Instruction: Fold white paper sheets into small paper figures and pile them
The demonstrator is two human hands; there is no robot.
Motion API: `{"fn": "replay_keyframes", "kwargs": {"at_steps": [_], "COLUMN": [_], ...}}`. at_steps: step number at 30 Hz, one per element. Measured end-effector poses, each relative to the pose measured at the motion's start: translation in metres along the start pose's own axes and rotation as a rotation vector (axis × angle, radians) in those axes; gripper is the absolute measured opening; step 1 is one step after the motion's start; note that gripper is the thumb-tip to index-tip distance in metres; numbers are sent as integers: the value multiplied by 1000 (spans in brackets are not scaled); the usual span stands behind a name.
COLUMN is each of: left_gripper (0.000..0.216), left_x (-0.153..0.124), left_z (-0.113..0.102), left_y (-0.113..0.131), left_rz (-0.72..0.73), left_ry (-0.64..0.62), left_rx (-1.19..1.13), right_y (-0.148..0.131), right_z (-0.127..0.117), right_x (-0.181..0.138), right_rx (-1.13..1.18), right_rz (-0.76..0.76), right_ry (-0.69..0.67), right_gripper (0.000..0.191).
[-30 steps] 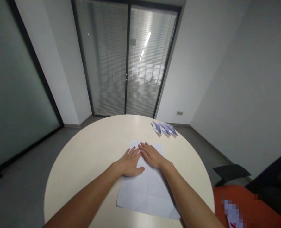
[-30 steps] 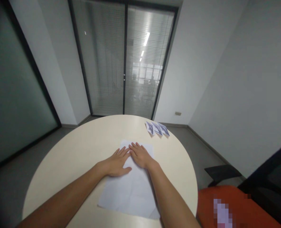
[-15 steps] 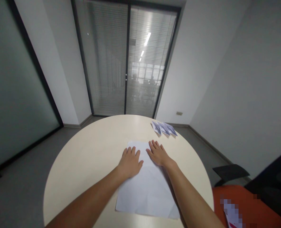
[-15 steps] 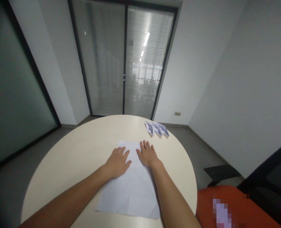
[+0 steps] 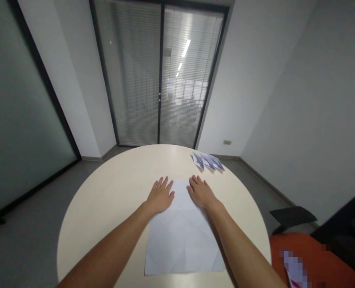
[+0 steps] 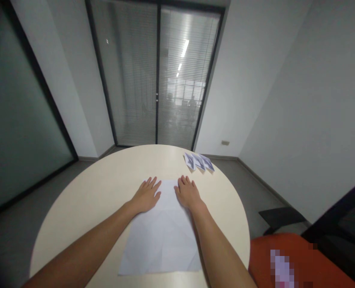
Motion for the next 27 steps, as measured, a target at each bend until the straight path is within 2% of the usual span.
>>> {"fn": "replay_keyframes", "kwargs": {"at_steps": [3, 5, 9, 14, 17, 21, 25, 27], "left_gripper": [58, 58, 57, 56, 53, 58, 58, 56], "left_x": [-1, 0, 2, 5, 2, -4, -5, -3], "left_z": [0, 0, -1, -8, -9, -3, 3, 5], "left_y": [1, 0, -3, -6, -3, 6, 8, 7], "left_rz": [10, 22, 21, -56, -21, 27, 8, 11], "left_ry": [7, 4, 15, 81, 105, -1, 9, 31], "left_rx": [7, 6, 0, 40, 53, -11, 13, 39], "right_y": [-11, -23, -31, -15, -10, -8, -12, -18], "right_z": [-1, 1, 4, 4, 3, 0, -3, -1], "right_x": [-2, -3, -4, -2, 0, 3, 3, 2], "right_rx": [100, 152, 113, 43, 18, 18, 30, 69], "right_rz": [-186, -331, -258, -97, -58, -56, -112, -181], "right_ry": [38, -11, -89, -108, -97, -49, 63, 72], "right_gripper": [61, 65, 74, 81, 81, 76, 62, 60]}}
Point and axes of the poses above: each hand's wrist, its own x-axis towards the middle knuckle, its own z-axis out of the palm, y = z × x, the point moved 1 cm from there along x, towards the middle knuckle, and after that the axes turned 10 degrees about -x, right-handed, at the moved point
